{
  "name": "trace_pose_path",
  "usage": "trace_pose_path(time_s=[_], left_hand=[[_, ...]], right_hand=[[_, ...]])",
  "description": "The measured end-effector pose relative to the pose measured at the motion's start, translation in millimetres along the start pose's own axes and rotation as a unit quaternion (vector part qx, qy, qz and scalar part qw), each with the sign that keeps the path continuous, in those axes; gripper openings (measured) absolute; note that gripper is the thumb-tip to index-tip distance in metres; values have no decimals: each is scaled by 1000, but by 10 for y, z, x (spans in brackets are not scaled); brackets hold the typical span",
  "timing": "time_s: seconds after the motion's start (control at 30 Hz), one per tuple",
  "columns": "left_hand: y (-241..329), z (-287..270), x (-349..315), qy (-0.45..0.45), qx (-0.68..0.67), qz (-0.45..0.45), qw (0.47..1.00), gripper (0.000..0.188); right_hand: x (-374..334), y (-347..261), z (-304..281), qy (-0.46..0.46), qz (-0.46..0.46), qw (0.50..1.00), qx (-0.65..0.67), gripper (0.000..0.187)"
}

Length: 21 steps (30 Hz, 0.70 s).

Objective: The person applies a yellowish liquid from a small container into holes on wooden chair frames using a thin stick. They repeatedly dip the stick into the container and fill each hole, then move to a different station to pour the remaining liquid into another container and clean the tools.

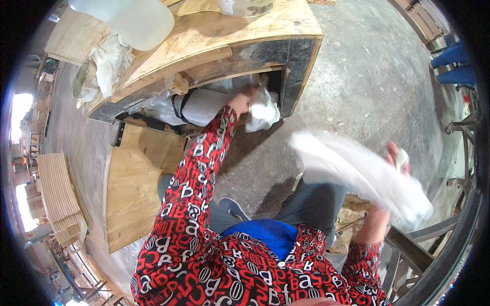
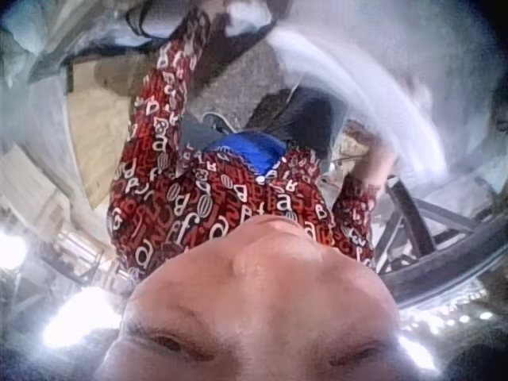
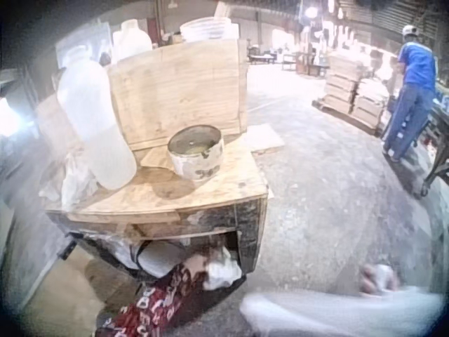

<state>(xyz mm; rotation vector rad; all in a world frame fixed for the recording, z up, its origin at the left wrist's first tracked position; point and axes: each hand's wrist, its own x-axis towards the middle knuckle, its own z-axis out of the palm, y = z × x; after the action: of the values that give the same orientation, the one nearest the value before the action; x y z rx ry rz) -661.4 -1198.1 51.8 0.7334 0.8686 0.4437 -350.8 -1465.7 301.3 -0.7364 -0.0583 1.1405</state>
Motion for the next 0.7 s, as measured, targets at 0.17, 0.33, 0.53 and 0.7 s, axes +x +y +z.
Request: trace_pose_path(time_s=[0.17, 0.33, 0.53, 0.7], left_hand=[[486, 84, 177, 46, 285, 72, 955, 26], [735, 270, 376, 44, 684, 83, 724, 26], [904, 126, 592, 192, 694, 162, 674, 26], [968, 112, 555, 282, 672, 206, 653, 27]], right_hand=[[-644, -821, -1011, 26, 102, 990, 91, 49], [-1390, -760, -2154, 217, 189, 702, -651, 24], [-1596, -485, -1900, 105, 304, 669, -670, 46], [-1340, -703, -1391, 153, 237, 774, -567, 45]])
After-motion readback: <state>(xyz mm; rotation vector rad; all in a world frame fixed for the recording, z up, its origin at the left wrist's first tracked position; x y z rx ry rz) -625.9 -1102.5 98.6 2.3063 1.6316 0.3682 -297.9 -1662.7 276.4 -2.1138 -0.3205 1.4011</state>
